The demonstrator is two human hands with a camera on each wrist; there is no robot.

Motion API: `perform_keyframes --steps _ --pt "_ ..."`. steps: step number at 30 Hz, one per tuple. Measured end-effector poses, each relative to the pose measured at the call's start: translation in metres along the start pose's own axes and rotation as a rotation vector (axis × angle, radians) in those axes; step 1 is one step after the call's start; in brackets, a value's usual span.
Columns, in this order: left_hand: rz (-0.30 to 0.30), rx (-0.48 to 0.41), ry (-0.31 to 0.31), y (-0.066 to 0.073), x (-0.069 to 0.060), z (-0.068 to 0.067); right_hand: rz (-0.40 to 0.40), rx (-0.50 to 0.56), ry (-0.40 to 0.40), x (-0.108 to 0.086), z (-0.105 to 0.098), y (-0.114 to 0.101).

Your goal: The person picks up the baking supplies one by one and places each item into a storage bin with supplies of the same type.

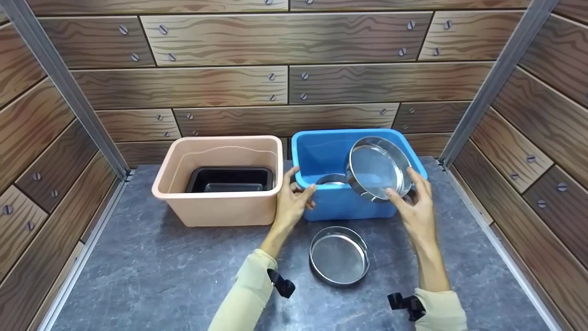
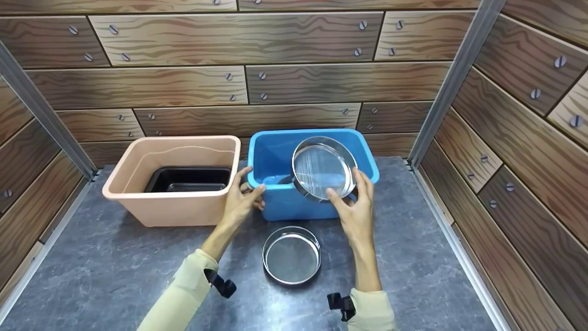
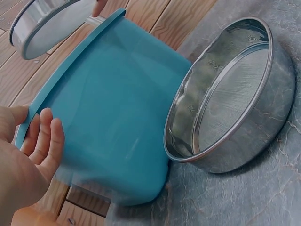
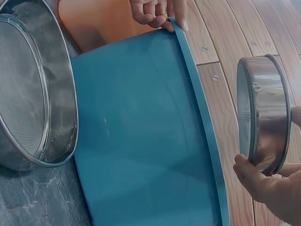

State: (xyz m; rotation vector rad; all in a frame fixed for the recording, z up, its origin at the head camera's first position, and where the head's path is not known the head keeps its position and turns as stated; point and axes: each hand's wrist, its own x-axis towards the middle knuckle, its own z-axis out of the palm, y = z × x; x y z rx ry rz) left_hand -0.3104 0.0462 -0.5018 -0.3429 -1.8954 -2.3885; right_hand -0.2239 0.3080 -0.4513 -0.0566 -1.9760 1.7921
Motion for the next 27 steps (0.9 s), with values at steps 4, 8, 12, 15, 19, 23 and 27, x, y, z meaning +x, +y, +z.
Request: perform_keyframes --steps 4,8,12,15,19,23,27 --pt "0.006 0.024 0.003 0.000 0.000 -0.001 -0.004 -0.023 -0.023 0.004 0.003 0.001" --pt "0.008 0.034 0.008 0.000 0.001 -0.001 -0.010 -0.037 -0.027 0.009 0.007 0.001" --pt "-0.003 0.025 0.015 0.002 0.002 0.001 -0.025 -0.053 -0.016 0.017 0.011 -0.001" --pt "-0.004 0.022 0.017 0.003 0.002 0.001 -0.033 -0.074 -0.012 0.023 0.013 -0.001" --pt "-0.001 0.014 0.016 0.002 0.002 0.001 -0.037 -0.108 -0.014 0.031 0.016 0.001" --pt "-0.005 0.017 0.019 0.002 0.002 0.001 -0.034 -0.165 -0.022 0.037 0.019 0.005" --pt "-0.007 0.034 0.017 0.001 0.002 0.000 -0.037 -0.205 -0.023 0.040 0.023 0.007"
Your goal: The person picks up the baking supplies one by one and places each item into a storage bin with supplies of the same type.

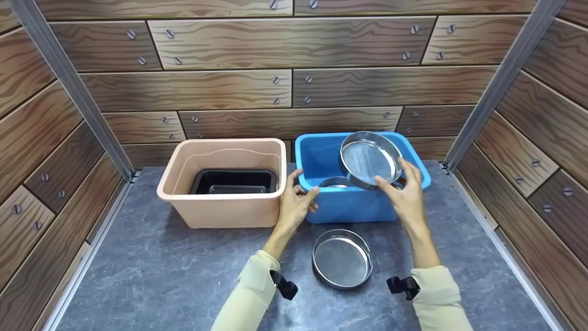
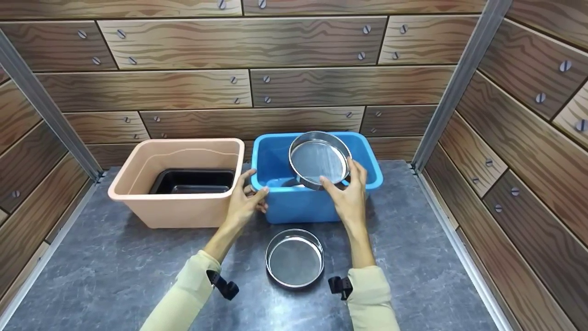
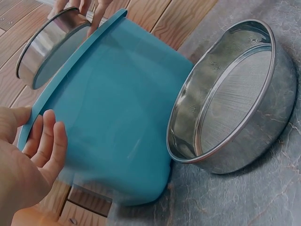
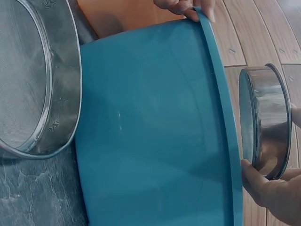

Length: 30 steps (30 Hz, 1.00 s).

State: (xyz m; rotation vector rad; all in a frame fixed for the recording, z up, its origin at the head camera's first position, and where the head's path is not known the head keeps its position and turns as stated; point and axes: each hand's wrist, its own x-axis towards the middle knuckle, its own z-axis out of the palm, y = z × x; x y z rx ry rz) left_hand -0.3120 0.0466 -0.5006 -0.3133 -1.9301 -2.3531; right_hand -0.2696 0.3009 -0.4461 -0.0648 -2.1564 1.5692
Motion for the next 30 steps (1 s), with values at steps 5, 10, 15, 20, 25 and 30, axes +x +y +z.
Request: perform_keyframes --steps 5,10,15,20,25,30 --pt "-0.002 0.009 -0.002 -0.002 -0.001 0.000 -0.020 -0.042 0.023 0.004 0.008 0.005" --pt "-0.004 0.011 -0.004 -0.001 -0.002 0.000 -0.046 -0.098 0.041 0.009 0.014 0.008" --pt "0.000 0.013 -0.003 -0.002 -0.001 0.000 -0.045 -0.129 0.057 0.014 0.020 0.010" --pt "0.006 0.008 -0.007 -0.002 -0.001 0.000 -0.052 -0.162 0.072 0.018 0.023 0.010" --pt "0.005 0.007 -0.008 -0.001 -0.001 -0.001 -0.048 -0.200 0.068 0.019 0.025 0.008" --pt "0.004 0.002 -0.006 0.001 -0.001 -0.001 -0.056 -0.203 0.050 0.020 0.027 0.007"
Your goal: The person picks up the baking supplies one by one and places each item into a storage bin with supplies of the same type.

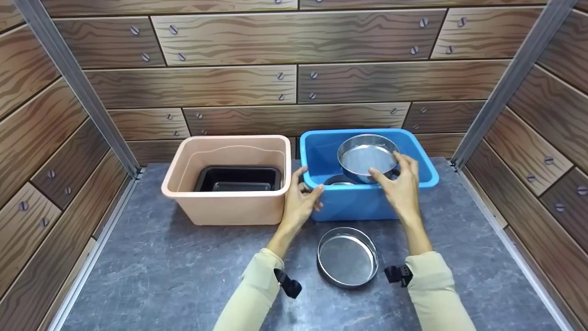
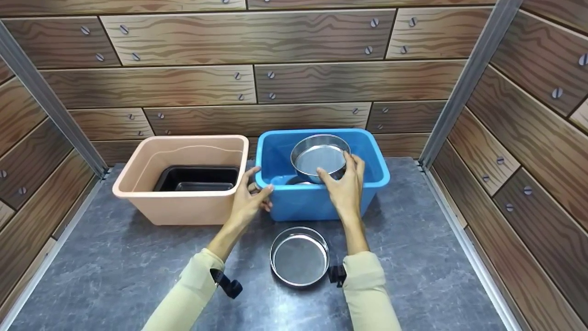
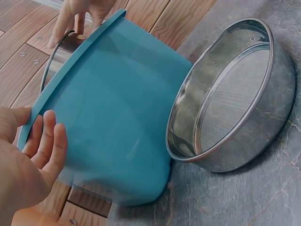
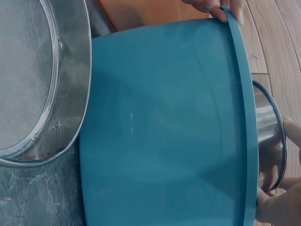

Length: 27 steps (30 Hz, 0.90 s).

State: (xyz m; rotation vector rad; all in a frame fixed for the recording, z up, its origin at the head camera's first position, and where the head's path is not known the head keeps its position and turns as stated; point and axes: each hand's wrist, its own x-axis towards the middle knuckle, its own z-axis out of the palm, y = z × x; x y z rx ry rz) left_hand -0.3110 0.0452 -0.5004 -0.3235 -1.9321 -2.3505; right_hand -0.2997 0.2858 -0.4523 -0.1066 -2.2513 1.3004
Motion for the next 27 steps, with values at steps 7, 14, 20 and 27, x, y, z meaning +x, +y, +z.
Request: perform_keyframes --steps 7,14,20,27 --pt "-0.007 -0.001 0.002 0.0010 -0.0009 0.0018 0.024 0.012 -0.015 -0.0018 -0.0004 -0.0006" --pt "0.008 0.005 -0.011 0.0033 0.0008 0.0028 0.037 0.026 -0.008 -0.0020 0.0008 -0.0010" --pt "0.022 -0.003 -0.019 0.0027 0.0024 0.0022 0.024 0.041 -0.025 -0.0009 0.0019 -0.0004" --pt "0.011 0.001 0.002 -0.0006 0.0011 0.0007 -0.034 0.067 -0.078 -0.0020 0.0025 0.0027"
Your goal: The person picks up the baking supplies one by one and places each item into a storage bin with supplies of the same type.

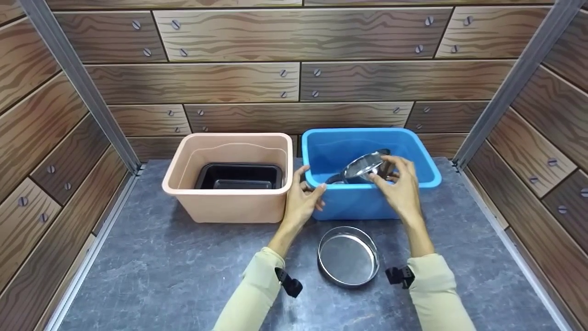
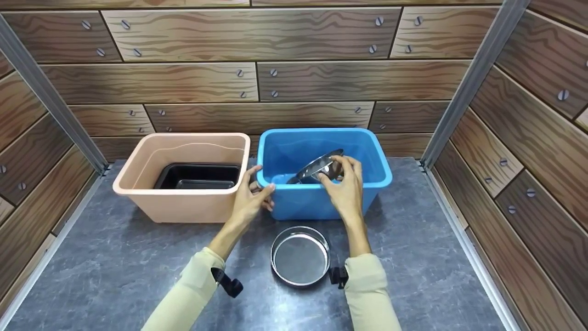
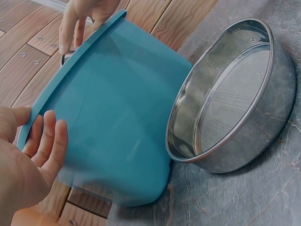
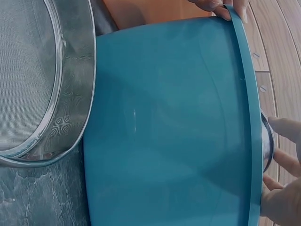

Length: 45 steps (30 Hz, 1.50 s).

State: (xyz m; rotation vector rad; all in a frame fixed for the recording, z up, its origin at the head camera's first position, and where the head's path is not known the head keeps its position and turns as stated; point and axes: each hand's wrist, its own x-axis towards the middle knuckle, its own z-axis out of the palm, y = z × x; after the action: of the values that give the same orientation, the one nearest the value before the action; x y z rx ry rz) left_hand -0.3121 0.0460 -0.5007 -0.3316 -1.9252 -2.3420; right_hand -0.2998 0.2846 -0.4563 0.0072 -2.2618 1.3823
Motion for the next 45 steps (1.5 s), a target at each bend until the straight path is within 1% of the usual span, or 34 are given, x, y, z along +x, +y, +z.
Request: perform_keyframes --steps 4,6,11,12,16,20,23,26,28,31,37,45 --pt "-0.006 0.004 0.005 -0.001 0.001 0.000 -0.005 0.063 0.003 -0.002 -0.003 0.002" --pt "-0.010 0.006 0.003 -0.002 0.001 0.000 0.009 0.096 0.002 -0.006 -0.006 -0.006" --pt "-0.012 0.004 0.000 -0.002 -0.001 -0.001 0.038 0.119 -0.041 -0.017 -0.012 -0.031" --pt "-0.014 0.007 0.000 -0.002 -0.002 -0.001 0.035 0.125 -0.049 -0.018 -0.012 -0.032" --pt "-0.024 0.024 -0.002 -0.003 -0.003 -0.001 0.029 0.172 -0.057 -0.022 -0.012 -0.027" --pt "-0.027 0.020 -0.003 -0.003 -0.003 -0.001 0.012 0.238 -0.045 -0.021 -0.008 -0.010" --pt "-0.015 -0.003 -0.007 -0.003 -0.003 0.000 -0.004 0.274 -0.027 -0.020 -0.005 0.005" --pt "0.001 -0.013 -0.010 -0.003 -0.002 0.001 -0.020 0.318 -0.010 -0.021 -0.004 0.011" --pt "0.009 -0.008 -0.011 -0.003 -0.002 0.001 -0.032 0.342 0.001 -0.022 -0.004 0.012" --pt "0.005 0.002 -0.008 -0.002 -0.002 0.000 -0.040 0.372 0.006 -0.025 -0.005 0.013" --pt "-0.006 0.000 -0.006 -0.001 -0.003 -0.001 -0.031 0.383 0.013 -0.031 -0.009 0.012" --pt "0.001 -0.009 -0.011 0.001 -0.002 0.000 -0.043 0.397 0.037 -0.032 -0.011 0.010"
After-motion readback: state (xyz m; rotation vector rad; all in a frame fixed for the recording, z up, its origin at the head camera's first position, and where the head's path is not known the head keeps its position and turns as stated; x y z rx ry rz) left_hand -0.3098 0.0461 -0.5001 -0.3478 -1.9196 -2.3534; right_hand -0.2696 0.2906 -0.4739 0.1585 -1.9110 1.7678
